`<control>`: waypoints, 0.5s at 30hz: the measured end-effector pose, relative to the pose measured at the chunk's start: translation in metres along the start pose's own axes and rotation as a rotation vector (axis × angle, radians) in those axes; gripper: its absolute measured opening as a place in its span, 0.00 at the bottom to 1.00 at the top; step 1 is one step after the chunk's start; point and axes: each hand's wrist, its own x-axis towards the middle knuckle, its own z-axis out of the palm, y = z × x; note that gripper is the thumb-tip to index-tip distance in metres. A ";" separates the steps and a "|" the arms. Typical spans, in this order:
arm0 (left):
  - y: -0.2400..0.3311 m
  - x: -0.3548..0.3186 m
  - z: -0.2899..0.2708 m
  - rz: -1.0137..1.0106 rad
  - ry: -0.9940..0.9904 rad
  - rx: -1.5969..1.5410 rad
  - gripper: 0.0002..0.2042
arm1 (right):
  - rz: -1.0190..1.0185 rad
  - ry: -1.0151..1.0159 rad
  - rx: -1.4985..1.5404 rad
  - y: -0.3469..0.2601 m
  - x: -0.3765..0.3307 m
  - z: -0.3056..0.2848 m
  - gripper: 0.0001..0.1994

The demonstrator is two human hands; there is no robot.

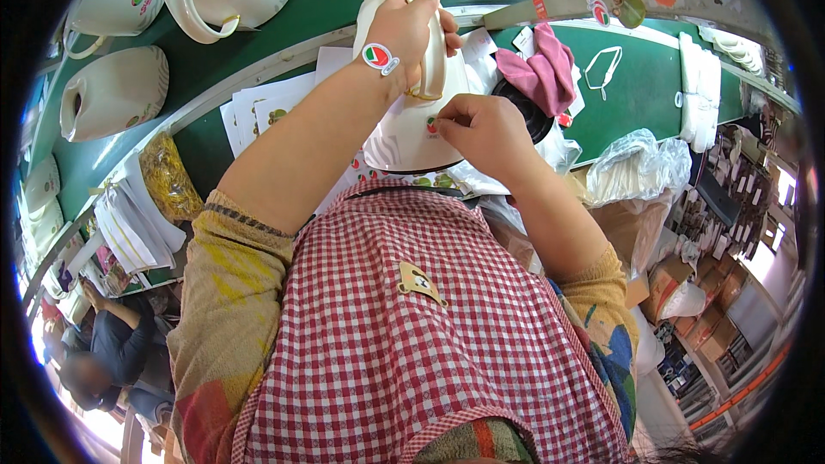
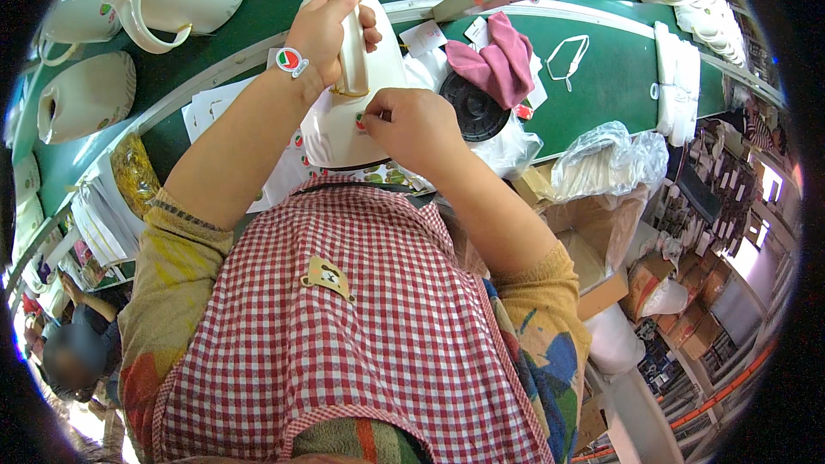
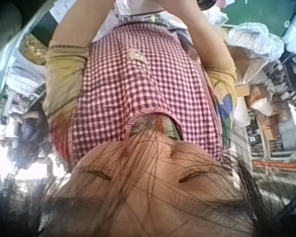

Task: The person assembles white ceramic pitchers by attaching lids and applying stickers. They pick up pitchers, screw on lids, peel stickers from sheets, and place them on the pitcher bodies. The finished pitchers are set aside on the table.

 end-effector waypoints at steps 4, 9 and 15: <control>-0.001 0.002 -0.003 -0.009 -0.021 0.003 0.09 | -0.078 0.073 -0.139 -0.004 -0.003 0.002 0.08; -0.001 0.002 -0.002 -0.002 -0.029 0.008 0.09 | -0.174 0.175 -0.203 -0.004 -0.005 0.006 0.09; -0.001 0.000 -0.002 0.003 -0.039 0.003 0.09 | 0.025 0.298 -0.208 -0.001 -0.001 0.006 0.27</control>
